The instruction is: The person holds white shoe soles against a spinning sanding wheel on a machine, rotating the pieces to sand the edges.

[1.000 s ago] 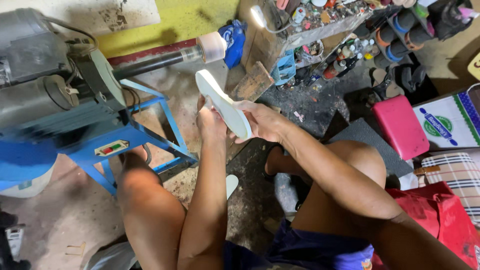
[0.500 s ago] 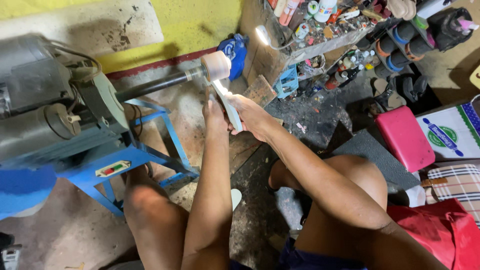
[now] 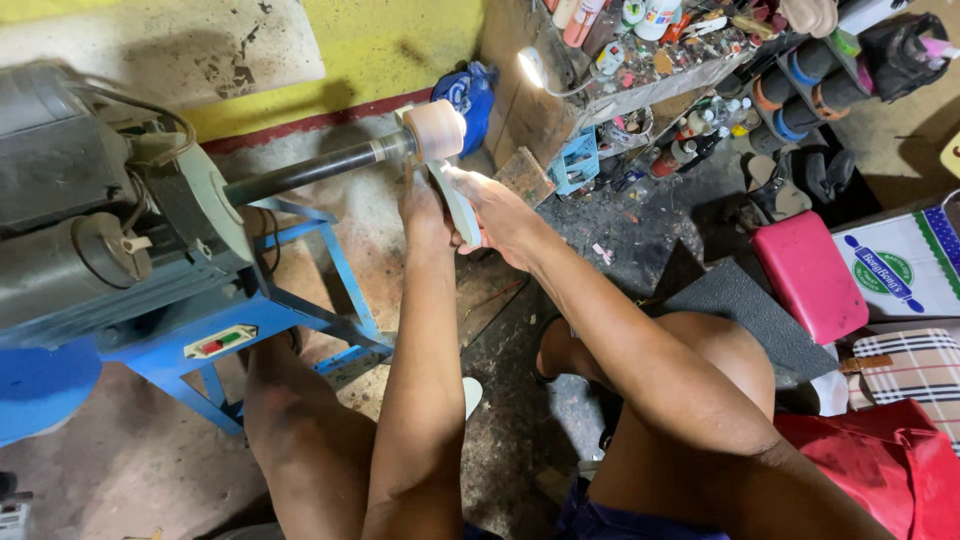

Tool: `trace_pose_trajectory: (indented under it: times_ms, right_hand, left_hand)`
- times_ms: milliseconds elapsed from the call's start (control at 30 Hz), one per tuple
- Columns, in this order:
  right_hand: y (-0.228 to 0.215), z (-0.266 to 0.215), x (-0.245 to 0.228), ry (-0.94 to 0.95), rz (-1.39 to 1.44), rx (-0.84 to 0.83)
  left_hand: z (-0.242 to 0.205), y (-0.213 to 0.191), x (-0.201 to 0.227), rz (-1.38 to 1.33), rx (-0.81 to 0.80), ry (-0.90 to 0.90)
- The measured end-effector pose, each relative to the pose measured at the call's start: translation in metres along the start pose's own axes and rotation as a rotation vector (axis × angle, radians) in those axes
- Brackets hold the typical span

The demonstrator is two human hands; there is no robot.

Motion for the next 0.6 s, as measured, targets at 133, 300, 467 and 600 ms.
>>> trace_pose_trajectory:
  times_ms: [133, 300, 467, 600]
  right_hand:
    - [0.002, -0.001, -0.004, 0.006, -0.006, -0.003]
    - [0.004, -0.009, -0.006, -0.013, 0.000, -0.013]
    - [0.004, -0.015, -0.005, -0.039, -0.002, -0.023]
    - [0.003, -0.018, 0.000, -0.047, 0.013, -0.022]
  left_hand:
    - [0.001, 0.002, -0.002, -0.007, -0.025, -0.015]
    - [0.000, -0.003, -0.005, 0.057, -0.007, -0.021]
    - [-0.003, -0.004, -0.004, 0.044, -0.015, 0.012]
    - [-0.013, -0.001, -0.003, 0.019, -0.070, 0.016]
Point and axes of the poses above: each hand's wrist, its own z-axis towards the middle knuckle, its own y-axis out of the palm, x = y × z, the point moved 9 cm from there along z, towards the middle knuckle, and after that the axes turned 6 degrees about x, right-handed, at the moved point
